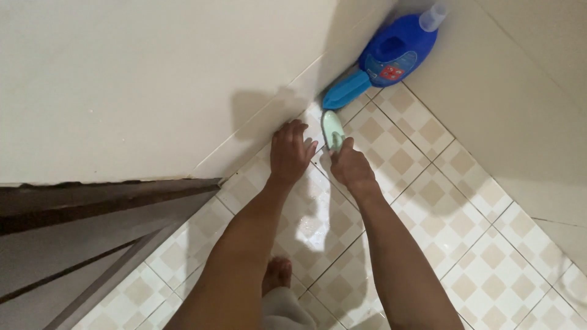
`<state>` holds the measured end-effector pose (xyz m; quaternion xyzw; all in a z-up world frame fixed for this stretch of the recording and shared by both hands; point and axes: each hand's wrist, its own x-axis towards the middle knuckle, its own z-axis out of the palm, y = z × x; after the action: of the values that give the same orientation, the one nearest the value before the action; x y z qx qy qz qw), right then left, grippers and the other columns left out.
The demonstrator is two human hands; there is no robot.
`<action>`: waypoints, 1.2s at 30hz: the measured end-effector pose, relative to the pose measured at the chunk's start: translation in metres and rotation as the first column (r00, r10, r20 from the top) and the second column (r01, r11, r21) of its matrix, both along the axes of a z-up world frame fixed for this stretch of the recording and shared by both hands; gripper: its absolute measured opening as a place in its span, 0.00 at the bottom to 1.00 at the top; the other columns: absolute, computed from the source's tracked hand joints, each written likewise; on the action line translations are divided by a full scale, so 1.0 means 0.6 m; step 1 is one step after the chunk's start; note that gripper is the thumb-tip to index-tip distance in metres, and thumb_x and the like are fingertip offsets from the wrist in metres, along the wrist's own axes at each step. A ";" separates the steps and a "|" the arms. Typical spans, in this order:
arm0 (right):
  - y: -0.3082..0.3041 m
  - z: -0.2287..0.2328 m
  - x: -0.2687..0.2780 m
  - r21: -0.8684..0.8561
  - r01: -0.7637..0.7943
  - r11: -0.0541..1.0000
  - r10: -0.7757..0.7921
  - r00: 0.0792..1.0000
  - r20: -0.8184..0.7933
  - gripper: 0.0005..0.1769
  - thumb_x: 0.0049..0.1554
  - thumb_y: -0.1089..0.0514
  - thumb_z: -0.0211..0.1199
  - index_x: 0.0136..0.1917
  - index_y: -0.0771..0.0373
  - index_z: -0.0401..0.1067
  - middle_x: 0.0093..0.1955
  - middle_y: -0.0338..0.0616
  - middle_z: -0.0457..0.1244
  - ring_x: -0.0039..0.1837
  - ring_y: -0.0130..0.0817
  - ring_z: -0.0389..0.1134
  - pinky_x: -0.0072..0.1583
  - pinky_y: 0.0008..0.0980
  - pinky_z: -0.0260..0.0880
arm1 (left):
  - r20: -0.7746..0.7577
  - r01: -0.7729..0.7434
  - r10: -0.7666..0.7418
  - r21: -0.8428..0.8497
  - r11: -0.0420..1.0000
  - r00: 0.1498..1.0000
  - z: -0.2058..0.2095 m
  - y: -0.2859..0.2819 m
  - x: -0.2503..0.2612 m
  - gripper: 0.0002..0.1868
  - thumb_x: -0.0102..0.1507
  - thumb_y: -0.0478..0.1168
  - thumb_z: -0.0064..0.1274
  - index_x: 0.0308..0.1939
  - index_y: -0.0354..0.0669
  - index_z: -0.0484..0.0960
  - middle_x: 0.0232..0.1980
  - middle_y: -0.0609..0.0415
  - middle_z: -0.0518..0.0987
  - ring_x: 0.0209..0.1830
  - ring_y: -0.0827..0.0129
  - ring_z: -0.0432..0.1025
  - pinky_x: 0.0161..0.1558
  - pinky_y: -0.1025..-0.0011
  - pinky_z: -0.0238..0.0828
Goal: Scrubbing bathroom floor tiles and grout using a small hand brush at a natural pace.
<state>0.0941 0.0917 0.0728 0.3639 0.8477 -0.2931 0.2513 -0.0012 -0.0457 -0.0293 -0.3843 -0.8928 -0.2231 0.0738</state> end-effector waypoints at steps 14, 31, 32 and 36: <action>-0.091 0.125 -0.036 -0.085 -0.077 0.993 0.079 0.997 0.017 0.18 0.66 0.49 0.46 0.63 0.63 0.55 0.54 0.69 0.68 0.59 0.64 0.72 0.57 0.58 0.73 | 0.206 -0.036 0.027 0.040 0.999 0.978 0.131 -0.107 0.062 0.42 0.61 0.54 0.63 0.71 0.39 0.62 0.69 0.38 0.67 0.70 0.44 0.64 0.62 0.50 0.68; 0.149 -0.001 -0.052 0.328 -0.370 0.869 0.363 0.928 0.085 0.33 0.69 0.43 0.41 0.73 0.74 0.52 0.46 0.70 0.69 0.50 0.63 0.75 0.48 0.59 0.77 | 0.430 -0.171 0.188 -0.079 0.982 0.883 0.130 -0.189 0.088 0.43 0.66 0.62 0.53 0.75 0.38 0.60 0.78 0.38 0.59 0.78 0.48 0.55 0.72 0.50 0.54; 0.154 0.004 -0.054 0.306 -0.370 0.877 0.371 0.927 0.057 0.33 0.70 0.43 0.40 0.73 0.75 0.52 0.45 0.71 0.69 0.48 0.63 0.75 0.45 0.58 0.78 | 0.394 -0.171 0.180 -0.059 0.983 0.901 0.117 -0.190 0.094 0.43 0.67 0.62 0.52 0.76 0.38 0.59 0.78 0.38 0.58 0.78 0.48 0.55 0.73 0.50 0.53; 0.131 0.059 -0.055 0.121 -0.395 0.911 0.395 0.918 0.022 0.31 0.70 0.45 0.41 0.68 0.77 0.54 0.42 0.74 0.68 0.44 0.65 0.74 0.40 0.58 0.79 | 0.286 -0.156 0.185 -0.120 0.980 0.940 0.108 -0.186 0.107 0.45 0.67 0.63 0.51 0.78 0.40 0.55 0.79 0.39 0.55 0.79 0.48 0.53 0.75 0.49 0.50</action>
<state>0.0610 0.1701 0.1084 0.1994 0.9206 -0.1839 0.2811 0.0631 -0.1572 0.0355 -0.2707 -0.9333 -0.2280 -0.0601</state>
